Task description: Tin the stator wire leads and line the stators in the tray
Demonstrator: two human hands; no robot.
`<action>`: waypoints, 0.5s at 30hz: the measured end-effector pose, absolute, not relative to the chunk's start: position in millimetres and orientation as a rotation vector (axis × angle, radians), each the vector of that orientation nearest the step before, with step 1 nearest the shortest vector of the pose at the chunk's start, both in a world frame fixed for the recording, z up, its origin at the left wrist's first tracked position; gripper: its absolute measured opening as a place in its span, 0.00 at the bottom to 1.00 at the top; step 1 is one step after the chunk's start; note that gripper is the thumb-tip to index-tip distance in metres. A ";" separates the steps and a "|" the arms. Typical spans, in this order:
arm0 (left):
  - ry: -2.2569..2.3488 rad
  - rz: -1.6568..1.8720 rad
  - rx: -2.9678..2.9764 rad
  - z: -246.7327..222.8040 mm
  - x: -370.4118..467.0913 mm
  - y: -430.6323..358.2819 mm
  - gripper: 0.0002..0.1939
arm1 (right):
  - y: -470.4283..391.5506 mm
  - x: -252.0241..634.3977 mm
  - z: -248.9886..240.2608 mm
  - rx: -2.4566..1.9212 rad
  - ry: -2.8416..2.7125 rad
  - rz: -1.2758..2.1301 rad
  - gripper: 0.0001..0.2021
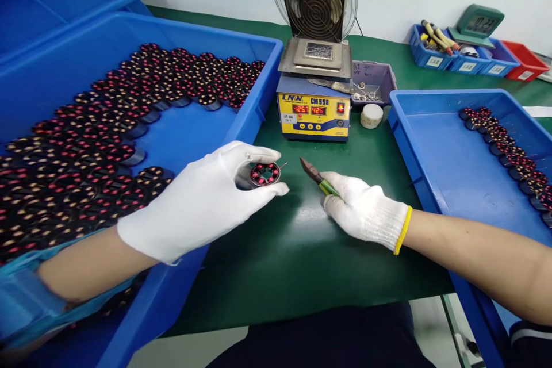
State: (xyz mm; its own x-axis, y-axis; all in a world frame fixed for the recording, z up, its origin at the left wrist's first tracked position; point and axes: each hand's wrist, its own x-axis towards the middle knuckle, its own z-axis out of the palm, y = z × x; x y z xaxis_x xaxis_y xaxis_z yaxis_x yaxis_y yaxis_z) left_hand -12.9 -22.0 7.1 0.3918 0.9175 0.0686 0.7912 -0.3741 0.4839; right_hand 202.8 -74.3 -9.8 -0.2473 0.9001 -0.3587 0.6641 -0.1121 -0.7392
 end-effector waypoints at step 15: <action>0.755 0.710 2.827 -5.0 -21.7 -24.3 0.27 | -30.7 192.8 16.2 -1.379 -1.963 1.390 0.37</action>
State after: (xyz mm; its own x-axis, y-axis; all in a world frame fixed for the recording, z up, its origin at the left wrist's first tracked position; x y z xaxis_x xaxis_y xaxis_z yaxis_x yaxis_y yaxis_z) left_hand -21.7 -24.3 -5.0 0.7641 0.4995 0.4082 0.4378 -0.8663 0.2405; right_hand 192.8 -30.7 16.2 -0.4546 0.8615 -0.2263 0.4998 0.0365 -0.8654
